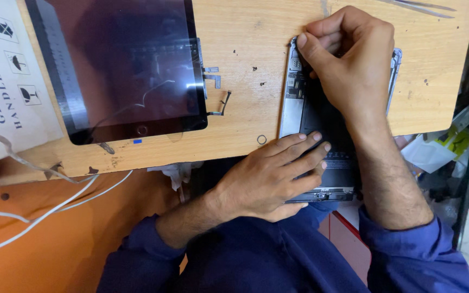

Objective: The person works on a disassembled tablet, using a metal spudger to pry and separate internal components. They apply adhesive from a small bottle along the edges of the battery area and press the casing to secure it.

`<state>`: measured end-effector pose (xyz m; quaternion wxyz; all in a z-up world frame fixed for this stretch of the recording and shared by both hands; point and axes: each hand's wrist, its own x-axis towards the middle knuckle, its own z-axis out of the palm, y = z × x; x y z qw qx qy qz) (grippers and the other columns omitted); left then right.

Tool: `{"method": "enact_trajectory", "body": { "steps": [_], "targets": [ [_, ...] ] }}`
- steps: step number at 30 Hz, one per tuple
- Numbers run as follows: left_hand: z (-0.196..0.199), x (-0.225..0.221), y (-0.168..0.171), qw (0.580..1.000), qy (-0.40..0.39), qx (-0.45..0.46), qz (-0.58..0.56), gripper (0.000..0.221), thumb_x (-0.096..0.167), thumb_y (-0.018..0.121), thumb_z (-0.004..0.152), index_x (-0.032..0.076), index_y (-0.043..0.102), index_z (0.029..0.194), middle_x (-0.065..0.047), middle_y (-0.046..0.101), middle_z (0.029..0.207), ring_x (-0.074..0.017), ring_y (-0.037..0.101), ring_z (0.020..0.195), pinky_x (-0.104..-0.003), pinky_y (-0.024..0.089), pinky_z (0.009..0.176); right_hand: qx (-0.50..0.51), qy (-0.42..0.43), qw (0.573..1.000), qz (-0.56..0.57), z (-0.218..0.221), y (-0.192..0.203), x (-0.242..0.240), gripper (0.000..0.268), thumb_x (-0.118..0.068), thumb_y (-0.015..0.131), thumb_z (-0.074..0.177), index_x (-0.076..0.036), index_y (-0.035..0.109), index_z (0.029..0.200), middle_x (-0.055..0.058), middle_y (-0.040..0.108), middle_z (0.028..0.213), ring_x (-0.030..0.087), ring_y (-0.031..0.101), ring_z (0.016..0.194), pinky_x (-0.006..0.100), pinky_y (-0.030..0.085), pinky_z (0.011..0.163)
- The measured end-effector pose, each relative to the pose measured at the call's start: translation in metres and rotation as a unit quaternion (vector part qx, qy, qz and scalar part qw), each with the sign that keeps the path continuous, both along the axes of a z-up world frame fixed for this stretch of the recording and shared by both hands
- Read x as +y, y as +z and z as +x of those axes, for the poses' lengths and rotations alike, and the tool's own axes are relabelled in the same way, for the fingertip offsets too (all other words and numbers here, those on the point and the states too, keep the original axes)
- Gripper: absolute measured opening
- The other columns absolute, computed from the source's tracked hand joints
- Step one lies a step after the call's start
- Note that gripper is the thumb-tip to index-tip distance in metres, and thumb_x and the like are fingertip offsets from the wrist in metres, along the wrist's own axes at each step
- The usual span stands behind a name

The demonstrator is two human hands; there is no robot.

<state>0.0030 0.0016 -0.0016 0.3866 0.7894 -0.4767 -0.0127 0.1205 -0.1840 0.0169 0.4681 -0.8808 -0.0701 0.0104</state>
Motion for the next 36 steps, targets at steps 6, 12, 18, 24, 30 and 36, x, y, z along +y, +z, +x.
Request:
{"method": "enact_trajectory", "body": {
  "steps": [6,12,18,24,30,36],
  "targets": [
    [-0.001,-0.002,0.002,1.0,0.003,-0.01,0.013,0.066,0.047,0.08,0.077,0.005,0.064,0.125,-0.017,0.051,0.153,-0.0333,0.041,0.149,-0.046,0.025,0.129,0.011,-0.009,0.999,0.042,-0.001,0.0,0.0,0.01,0.002,0.077,0.106,0.006,0.067,0.109,0.007,0.072,0.093,0.008,0.069,0.077,0.021,0.06,0.067],
    [-0.003,0.0,0.002,1.0,0.015,-0.018,0.015,0.066,0.047,0.081,0.077,0.005,0.065,0.126,-0.017,0.051,0.152,-0.0325,0.042,0.149,-0.045,0.026,0.129,0.012,-0.026,0.998,0.05,-0.007,0.002,0.005,0.01,0.001,0.075,0.108,0.006,0.067,0.108,0.008,0.072,0.095,0.009,0.07,0.079,0.023,0.062,0.067],
    [-0.003,-0.001,-0.001,1.0,0.011,-0.015,0.004,0.063,0.047,0.08,0.079,0.005,0.065,0.123,-0.018,0.052,0.152,-0.0337,0.042,0.148,-0.047,0.026,0.128,0.012,-0.04,0.998,0.055,-0.01,0.0,0.002,0.007,0.004,0.072,0.108,0.006,0.065,0.108,0.009,0.072,0.096,0.01,0.07,0.08,0.023,0.062,0.07],
    [-0.002,-0.001,-0.002,1.0,0.009,-0.01,0.0,0.064,0.048,0.079,0.078,0.005,0.065,0.124,-0.019,0.052,0.151,-0.0344,0.043,0.148,-0.047,0.026,0.128,0.021,-0.046,0.997,0.064,-0.012,0.0,0.001,0.006,0.004,0.071,0.109,0.006,0.065,0.11,0.008,0.072,0.098,0.01,0.07,0.083,0.024,0.063,0.072],
    [-0.002,0.0,-0.002,1.0,0.011,-0.014,0.001,0.063,0.047,0.079,0.079,0.005,0.065,0.125,-0.018,0.052,0.152,-0.034,0.042,0.149,-0.046,0.026,0.129,0.046,-0.062,0.992,0.096,-0.01,0.01,0.008,0.008,0.001,0.071,0.107,0.004,0.064,0.107,0.006,0.071,0.094,0.008,0.069,0.08,0.023,0.062,0.07],
    [-0.001,-0.001,-0.002,1.0,0.009,-0.011,0.001,0.063,0.046,0.08,0.079,0.006,0.065,0.125,-0.018,0.052,0.152,-0.0339,0.041,0.149,-0.046,0.026,0.129,0.043,-0.08,0.994,0.061,-0.007,0.023,0.022,0.011,-0.001,0.073,0.101,0.003,0.063,0.099,0.004,0.069,0.087,0.006,0.067,0.073,0.02,0.059,0.063]
  ]
}}
